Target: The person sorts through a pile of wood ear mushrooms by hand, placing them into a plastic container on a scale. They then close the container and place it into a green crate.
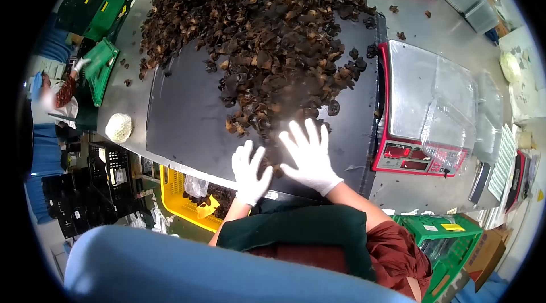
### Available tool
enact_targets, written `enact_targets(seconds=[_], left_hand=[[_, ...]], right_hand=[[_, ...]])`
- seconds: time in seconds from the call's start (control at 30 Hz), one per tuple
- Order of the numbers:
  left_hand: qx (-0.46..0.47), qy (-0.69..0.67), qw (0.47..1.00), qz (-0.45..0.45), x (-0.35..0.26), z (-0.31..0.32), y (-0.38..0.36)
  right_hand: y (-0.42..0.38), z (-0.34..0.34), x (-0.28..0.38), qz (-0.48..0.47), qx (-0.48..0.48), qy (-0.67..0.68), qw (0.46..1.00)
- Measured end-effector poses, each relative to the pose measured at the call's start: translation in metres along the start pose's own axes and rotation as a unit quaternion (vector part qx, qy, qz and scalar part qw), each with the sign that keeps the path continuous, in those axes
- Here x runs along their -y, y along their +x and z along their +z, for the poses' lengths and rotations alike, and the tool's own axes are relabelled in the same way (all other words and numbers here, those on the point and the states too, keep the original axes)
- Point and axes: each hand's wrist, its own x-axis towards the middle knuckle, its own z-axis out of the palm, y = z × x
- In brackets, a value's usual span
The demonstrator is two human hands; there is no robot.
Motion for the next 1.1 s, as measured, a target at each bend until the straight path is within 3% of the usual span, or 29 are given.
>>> enact_targets(seconds=[0.13,0.23,0.3,0.37,0.43,0.5,0.57,0.7,0.77,0.83,0.9,0.97,1.0,1.1], left_hand=[[0.012,-0.07,0.995,0.076,0.0,-0.004,-0.011],[-0.066,-0.126,0.989,0.048,0.009,-0.013,-0.008],[-0.166,-0.086,0.982,0.02,0.021,-0.011,0.008],[-0.189,-0.038,0.981,-0.013,0.038,-0.012,0.029],[-0.14,-0.073,0.985,-0.074,0.037,-0.019,0.054],[-0.088,-0.021,0.994,-0.056,0.036,-0.017,0.069],[-0.107,0.011,0.993,-0.042,0.046,-0.002,0.074],[-0.106,-0.159,0.976,-0.104,0.053,-0.016,0.065],[-0.152,-0.148,0.971,-0.113,0.057,-0.036,0.048],[-0.248,-0.13,0.946,-0.161,0.093,-0.041,0.018],[-0.246,0.092,0.953,-0.151,0.134,-0.068,-0.016],[-0.244,0.233,0.901,-0.274,0.14,-0.082,-0.03],[-0.257,0.168,0.899,-0.312,0.13,-0.09,-0.028],[-0.236,0.209,0.926,-0.206,0.098,-0.087,-0.013]], right_hand=[[-0.018,0.011,0.009,-0.081,0.047,0.052,0.994],[-0.035,0.002,-0.002,-0.095,0.054,0.07,0.992],[-0.04,-0.007,-0.007,-0.079,0.036,0.088,0.992],[-0.035,-0.019,-0.007,-0.04,-0.016,0.121,0.992],[-0.03,-0.023,-0.008,0.001,-0.073,0.138,0.988],[-0.025,-0.025,-0.015,0.008,-0.127,0.124,0.984],[-0.022,-0.03,-0.021,0.032,-0.145,0.113,0.982],[-0.026,-0.045,-0.03,0.067,-0.146,0.132,0.978],[-0.029,-0.05,-0.032,0.069,-0.15,0.127,0.978],[-0.033,-0.048,-0.036,0.074,-0.157,0.146,0.974],[-0.032,-0.043,-0.039,0.061,-0.165,0.125,0.976],[-0.023,-0.04,-0.037,0.04,-0.164,0.096,0.981],[-0.017,-0.035,-0.035,0.023,-0.164,0.064,0.984],[-0.001,-0.02,-0.028,0.023,-0.093,0.002,0.995]])
